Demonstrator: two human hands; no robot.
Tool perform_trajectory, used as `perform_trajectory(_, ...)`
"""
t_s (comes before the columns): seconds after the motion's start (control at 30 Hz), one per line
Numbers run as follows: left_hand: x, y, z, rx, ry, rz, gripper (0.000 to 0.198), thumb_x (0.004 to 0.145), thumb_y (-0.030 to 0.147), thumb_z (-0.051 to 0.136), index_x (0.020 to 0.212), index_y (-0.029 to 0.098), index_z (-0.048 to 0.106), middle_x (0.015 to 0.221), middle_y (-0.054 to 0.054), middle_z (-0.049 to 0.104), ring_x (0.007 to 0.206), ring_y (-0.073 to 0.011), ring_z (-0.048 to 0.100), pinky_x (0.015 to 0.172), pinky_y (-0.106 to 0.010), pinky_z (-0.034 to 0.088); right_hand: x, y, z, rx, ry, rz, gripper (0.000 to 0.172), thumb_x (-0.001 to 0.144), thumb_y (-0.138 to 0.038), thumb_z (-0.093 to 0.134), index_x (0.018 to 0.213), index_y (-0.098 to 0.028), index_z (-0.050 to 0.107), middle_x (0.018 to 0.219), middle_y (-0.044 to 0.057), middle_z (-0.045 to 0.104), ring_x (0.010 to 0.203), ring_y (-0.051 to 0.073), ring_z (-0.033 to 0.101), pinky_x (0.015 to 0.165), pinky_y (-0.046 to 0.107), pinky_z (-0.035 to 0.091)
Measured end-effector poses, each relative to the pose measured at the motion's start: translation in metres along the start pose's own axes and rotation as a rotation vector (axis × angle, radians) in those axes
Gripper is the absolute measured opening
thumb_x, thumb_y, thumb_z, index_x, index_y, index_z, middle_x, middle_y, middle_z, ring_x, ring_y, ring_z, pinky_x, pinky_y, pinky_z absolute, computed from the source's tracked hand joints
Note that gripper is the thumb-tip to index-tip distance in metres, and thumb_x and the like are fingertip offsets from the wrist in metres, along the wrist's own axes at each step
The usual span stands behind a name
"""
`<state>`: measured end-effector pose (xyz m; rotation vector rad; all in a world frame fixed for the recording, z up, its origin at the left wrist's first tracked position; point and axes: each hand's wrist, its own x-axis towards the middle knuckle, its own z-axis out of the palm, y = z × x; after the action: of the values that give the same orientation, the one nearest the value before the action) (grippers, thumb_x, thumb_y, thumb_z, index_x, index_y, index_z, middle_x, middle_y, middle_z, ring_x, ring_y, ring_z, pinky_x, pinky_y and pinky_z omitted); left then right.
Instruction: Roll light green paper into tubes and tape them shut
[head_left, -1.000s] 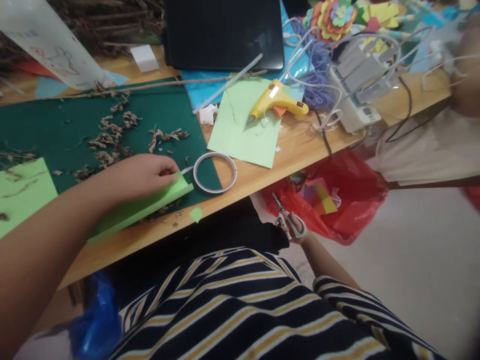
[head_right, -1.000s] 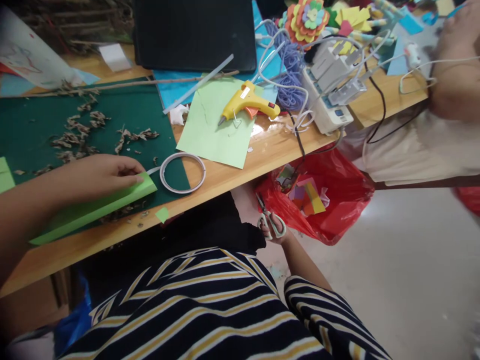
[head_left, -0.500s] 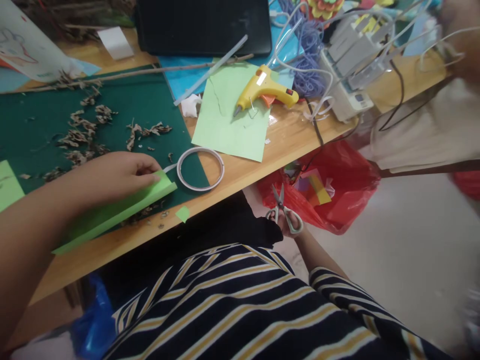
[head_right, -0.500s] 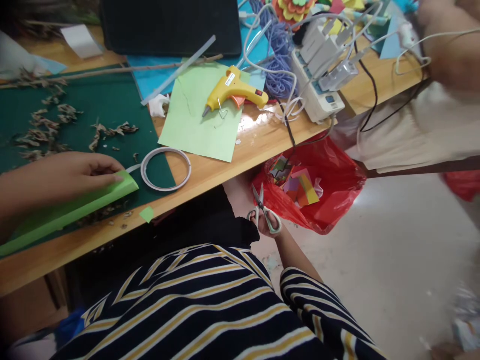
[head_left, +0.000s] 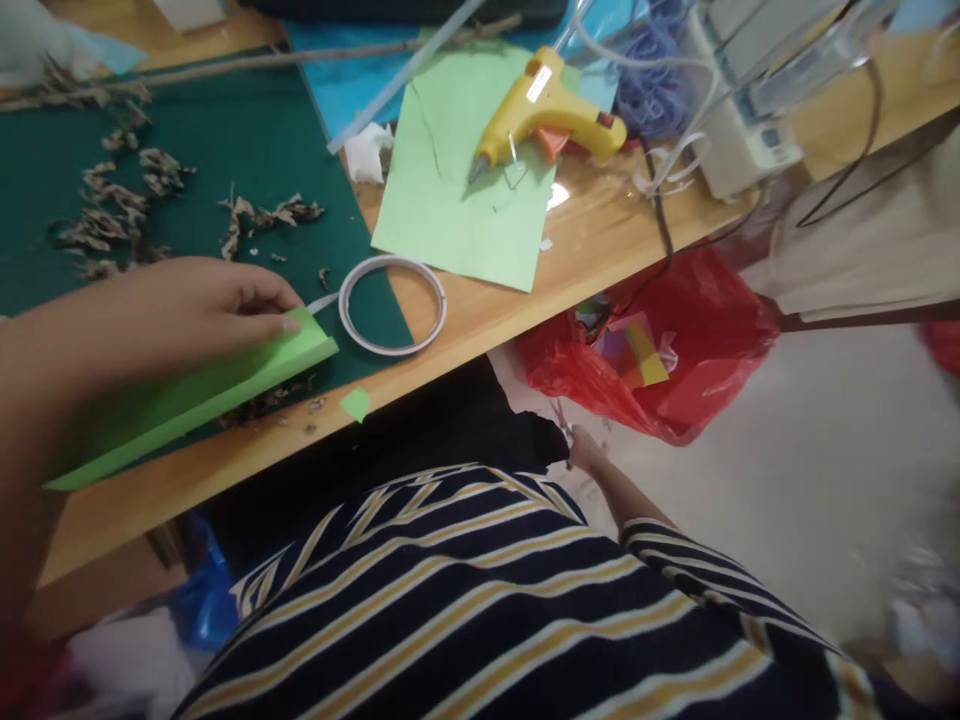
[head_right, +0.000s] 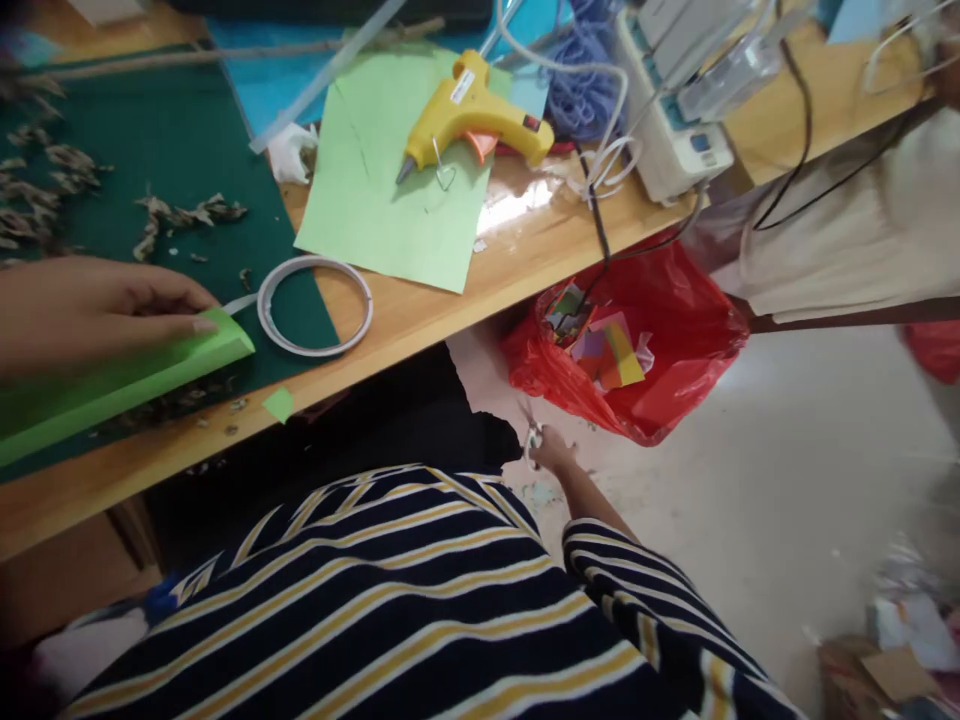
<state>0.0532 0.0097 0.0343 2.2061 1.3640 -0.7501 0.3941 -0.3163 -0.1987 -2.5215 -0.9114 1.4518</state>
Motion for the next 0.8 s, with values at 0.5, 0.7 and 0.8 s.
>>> perform_trajectory(0.5,-0.017,0.016,-0.008,-0.056,-0.003,0.014,0.034,0.074,0.042,0.038,0.090,0.021,0.059,0.088,0.001,0.063,0.077,-0.0176,0.056,0.067,-0.024,0.038,-0.003,-0.076,-0.035,-0.589,0.575,-0.426,0.028,0.067,-0.038,0.056,0.084,-0.015,0.053,0.100,0.018,0.055,0.103,0.036,0.042,0.097,0.063,0.002)
perform_trajectory(0.7,-0.021,0.014,-0.002,-0.058,0.026,0.032,0.036,0.078,0.045,0.037,0.100,0.023,0.055,0.084,0.000,0.064,0.073,-0.0187,0.056,0.063,-0.025,0.038,-0.033,-0.112,-0.063,-0.712,0.661,-0.624,0.022,0.068,-0.038,0.055,0.076,-0.017,0.054,0.092,0.012,0.057,0.098,0.031,0.044,0.100,0.057,0.001)
perform_trajectory(0.8,-0.021,0.012,0.000,-0.022,0.054,0.082,0.039,0.080,0.045,0.034,0.109,0.024,0.050,0.091,-0.004,0.063,0.075,-0.0204,0.056,0.065,-0.026,0.038,-0.051,-0.134,-0.072,-0.856,0.761,-0.888,0.021,0.074,-0.039,0.051,0.070,-0.018,0.054,0.080,0.008,0.057,0.088,0.027,0.047,0.099,0.056,0.008)
